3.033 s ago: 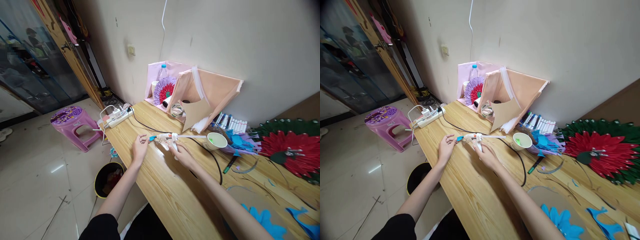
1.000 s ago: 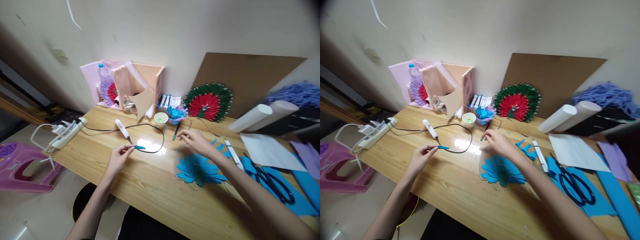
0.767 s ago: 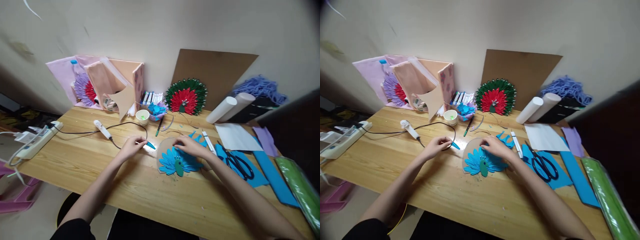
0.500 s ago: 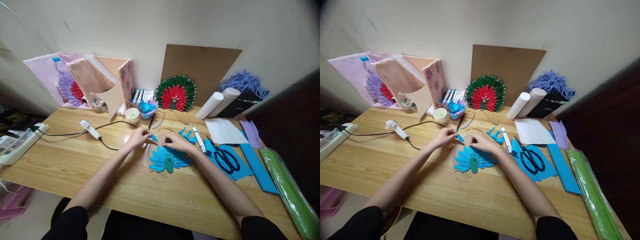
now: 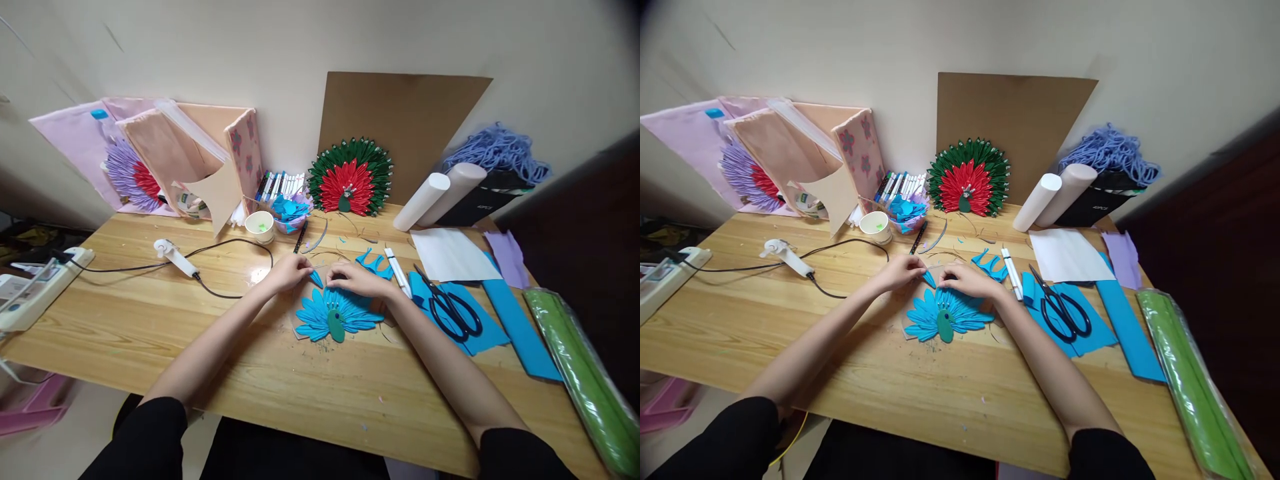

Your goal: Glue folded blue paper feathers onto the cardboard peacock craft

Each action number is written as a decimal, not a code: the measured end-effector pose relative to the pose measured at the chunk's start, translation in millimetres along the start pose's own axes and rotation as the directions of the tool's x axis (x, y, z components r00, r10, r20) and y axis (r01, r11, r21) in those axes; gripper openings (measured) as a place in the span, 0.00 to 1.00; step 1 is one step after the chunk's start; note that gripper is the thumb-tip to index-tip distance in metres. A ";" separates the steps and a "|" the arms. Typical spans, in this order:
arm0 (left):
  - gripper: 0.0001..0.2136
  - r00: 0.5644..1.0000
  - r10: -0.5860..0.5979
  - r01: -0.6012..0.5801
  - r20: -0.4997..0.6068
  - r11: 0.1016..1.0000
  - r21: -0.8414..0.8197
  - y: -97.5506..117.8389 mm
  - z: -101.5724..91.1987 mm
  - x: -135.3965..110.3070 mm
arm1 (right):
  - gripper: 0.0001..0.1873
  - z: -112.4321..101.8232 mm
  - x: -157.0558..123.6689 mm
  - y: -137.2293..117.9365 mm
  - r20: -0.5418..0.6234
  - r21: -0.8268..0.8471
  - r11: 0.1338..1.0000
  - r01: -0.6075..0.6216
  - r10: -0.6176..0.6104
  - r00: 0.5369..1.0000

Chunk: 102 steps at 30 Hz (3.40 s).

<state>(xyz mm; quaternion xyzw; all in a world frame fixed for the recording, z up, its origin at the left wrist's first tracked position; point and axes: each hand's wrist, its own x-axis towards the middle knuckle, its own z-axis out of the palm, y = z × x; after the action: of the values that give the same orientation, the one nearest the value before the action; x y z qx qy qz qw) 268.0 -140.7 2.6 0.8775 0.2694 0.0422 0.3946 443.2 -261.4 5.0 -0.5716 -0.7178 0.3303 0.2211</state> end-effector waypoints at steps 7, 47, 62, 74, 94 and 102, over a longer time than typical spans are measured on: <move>0.08 0.998 0.039 -0.042 0.055 0.998 0.052 2.0 3.2 3.6 | 0.12 -2.7 -0.7 1.6 0.039 0.081 0.997 -0.019 0.016 0.999; 0.12 0.990 0.139 -0.134 -0.029 0.981 0.142 4.4 16.1 -29.9 | 0.05 7.5 1.5 -7.2 -0.022 0.029 0.999 0.038 -0.037 0.999; 0.05 0.992 0.120 -0.113 0.032 0.977 -0.178 -0.9 22.4 -32.2 | 0.06 7.9 1.4 -7.7 0.049 -0.063 0.995 0.081 -0.078 0.996; 0.06 0.992 0.102 -0.104 -0.079 0.994 -0.021 2.5 28.6 -32.3 | 0.07 9.3 1.5 -4.6 -0.005 0.009 0.999 0.054 -0.054 0.999; 0.05 0.991 -0.001 0.009 -0.134 0.998 0.060 7.1 32.9 -13.7 | 0.04 13.6 2.9 6.9 -0.076 0.140 0.990 -0.010 0.021 0.997; 0.05 0.994 0.008 0.001 -0.112 0.997 0.081 9.4 31.5 -12.7 | 0.04 14.3 3.0 7.6 -0.073 0.147 0.989 -0.016 0.027 0.997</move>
<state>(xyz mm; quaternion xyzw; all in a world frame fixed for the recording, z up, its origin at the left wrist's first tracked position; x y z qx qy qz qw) 270.3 -173.4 -10.6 0.8893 0.2911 0.0811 0.3432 437.6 -260.7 -10.5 -0.5736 -0.6765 0.3628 0.2857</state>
